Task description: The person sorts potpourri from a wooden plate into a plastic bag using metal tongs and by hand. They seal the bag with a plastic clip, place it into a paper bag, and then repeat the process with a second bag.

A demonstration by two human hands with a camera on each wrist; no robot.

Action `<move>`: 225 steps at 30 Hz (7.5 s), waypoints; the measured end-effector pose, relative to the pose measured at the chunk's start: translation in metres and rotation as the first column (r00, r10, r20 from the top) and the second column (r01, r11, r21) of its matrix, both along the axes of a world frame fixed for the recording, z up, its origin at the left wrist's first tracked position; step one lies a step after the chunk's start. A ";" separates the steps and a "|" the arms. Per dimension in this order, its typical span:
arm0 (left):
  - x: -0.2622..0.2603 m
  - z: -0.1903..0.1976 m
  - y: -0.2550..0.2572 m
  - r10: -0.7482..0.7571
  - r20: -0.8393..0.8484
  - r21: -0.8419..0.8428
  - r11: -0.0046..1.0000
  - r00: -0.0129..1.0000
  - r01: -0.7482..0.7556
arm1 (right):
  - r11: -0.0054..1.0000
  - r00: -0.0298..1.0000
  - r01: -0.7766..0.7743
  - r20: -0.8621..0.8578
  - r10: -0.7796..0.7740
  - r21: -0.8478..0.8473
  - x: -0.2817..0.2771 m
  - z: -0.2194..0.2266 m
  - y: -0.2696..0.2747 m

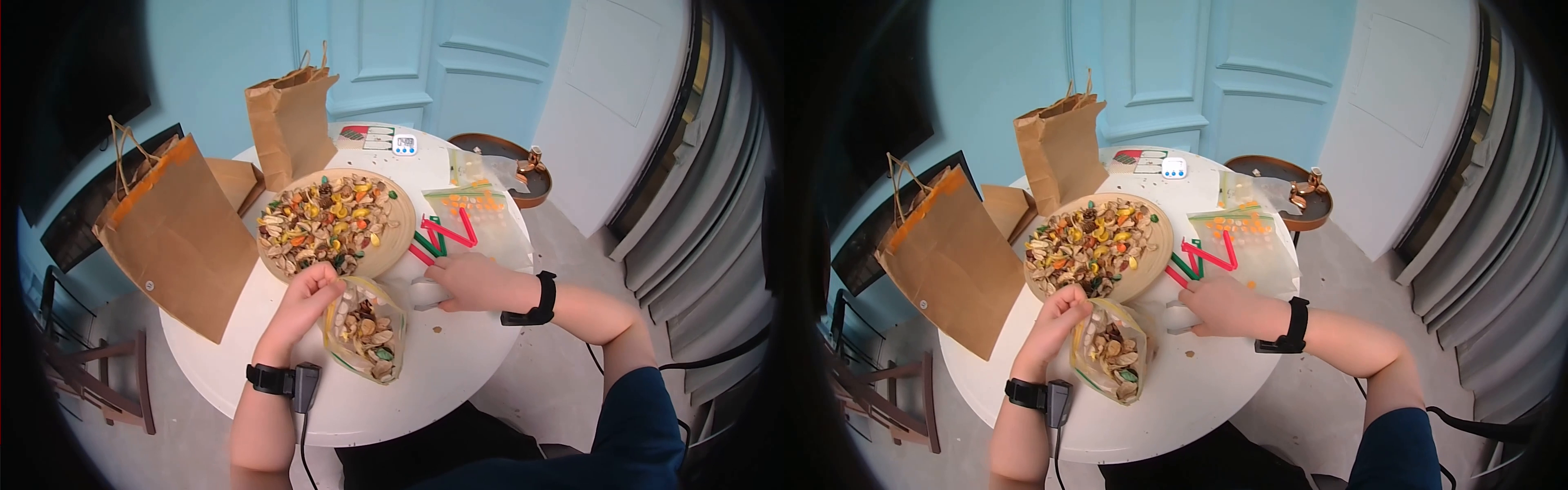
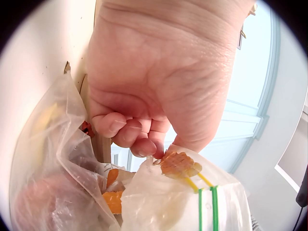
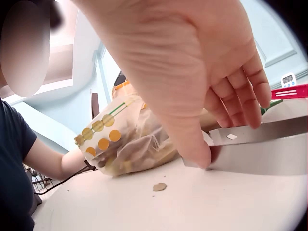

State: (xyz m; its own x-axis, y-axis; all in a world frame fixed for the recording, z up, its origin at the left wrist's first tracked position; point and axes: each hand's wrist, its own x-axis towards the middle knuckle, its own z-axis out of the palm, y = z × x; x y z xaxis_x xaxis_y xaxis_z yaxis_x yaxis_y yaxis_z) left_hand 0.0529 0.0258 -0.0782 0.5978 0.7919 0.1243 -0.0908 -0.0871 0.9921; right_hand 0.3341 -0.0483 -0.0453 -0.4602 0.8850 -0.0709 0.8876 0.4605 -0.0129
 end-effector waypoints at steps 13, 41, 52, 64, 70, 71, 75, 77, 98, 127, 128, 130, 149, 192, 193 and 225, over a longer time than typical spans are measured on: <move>-0.004 0.013 -0.007 0.011 0.103 0.072 0.997 0.995 -0.019 | 0.993 0.904 0.096 -0.411 -0.117 -0.071 0.015 0.072 -0.002; -0.039 0.099 0.029 0.548 -0.714 0.658 0.739 0.437 0.148 | 0.978 0.123 -0.120 -0.980 -0.158 -0.172 -0.024 -0.006 0.097; -0.014 0.068 0.059 0.546 -0.806 0.590 0.710 0.228 0.385 | 0.940 -0.010 -0.087 -0.943 -0.332 -0.330 -0.018 -0.022 0.108; -0.019 0.065 0.058 0.537 -0.808 0.589 0.740 0.242 0.325 | 0.949 -0.058 -0.086 -0.949 -0.310 -0.304 -0.019 -0.019 0.104; -0.035 0.092 0.041 0.475 -0.728 0.609 0.779 0.494 0.149 | 0.940 0.013 -0.102 -0.945 -0.326 -0.326 -0.020 -0.018 0.104; -0.036 0.100 0.031 0.416 -0.716 0.561 0.821 0.561 0.106 | 0.932 0.064 -0.112 -0.939 -0.339 -0.344 -0.021 -0.016 0.102; -0.046 0.130 -0.027 0.278 -0.744 0.432 0.894 0.607 0.121 | 0.923 0.097 -0.172 -0.938 -0.332 -0.344 -0.022 -0.024 0.106; -0.049 0.138 -0.059 0.152 -0.765 0.296 0.946 0.626 0.132 | 0.923 0.125 -0.178 -0.939 -0.322 -0.340 -0.022 -0.026 0.109; -0.051 0.133 -0.002 0.417 -0.764 0.561 0.806 0.492 0.189 | 0.919 0.161 -0.155 -0.927 -0.338 -0.362 -0.024 -0.029 0.109; 0.019 0.068 0.065 0.606 -0.742 0.664 0.609 0.286 0.434 | 0.926 0.151 -0.135 -0.931 -0.333 -0.353 -0.024 -0.034 0.111; 0.016 0.070 0.064 0.606 -0.743 0.663 0.609 0.285 0.435 | 0.928 0.154 -0.140 -0.933 -0.325 -0.346 -0.024 -0.034 0.112; 0.006 0.074 0.062 0.626 -0.657 0.754 0.559 0.421 0.344 | 0.929 0.154 -0.140 -0.934 -0.321 -0.342 -0.024 -0.035 0.113; -0.043 0.128 -0.090 0.396 -0.799 0.587 0.677 0.453 0.444 | 0.925 0.224 -0.126 -0.918 -0.326 -0.359 -0.025 -0.030 0.109; -0.016 0.128 -0.023 0.516 -0.685 0.707 0.640 0.515 0.300 | 0.933 -0.027 -0.115 -0.937 -0.348 -0.342 -0.019 -0.028 0.106; -0.020 0.134 -0.038 0.481 -0.699 0.678 0.680 0.530 0.278 | 0.933 -0.034 -0.118 -0.937 -0.346 -0.340 -0.019 -0.029 0.107; -0.010 0.108 0.037 0.559 -0.757 0.643 0.730 0.338 0.230 | 0.611 0.741 -0.489 -0.666 -0.084 -0.622 -0.032 0.012 0.059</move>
State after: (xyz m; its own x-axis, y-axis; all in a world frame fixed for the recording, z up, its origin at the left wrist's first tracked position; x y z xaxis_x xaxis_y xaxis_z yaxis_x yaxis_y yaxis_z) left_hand 0.0425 0.0624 0.0293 0.4979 0.8643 0.0715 0.8544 -0.5030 0.1301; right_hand 0.3021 0.0112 -0.0332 -0.8068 0.5239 -0.2732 0.4268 0.1970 -0.8826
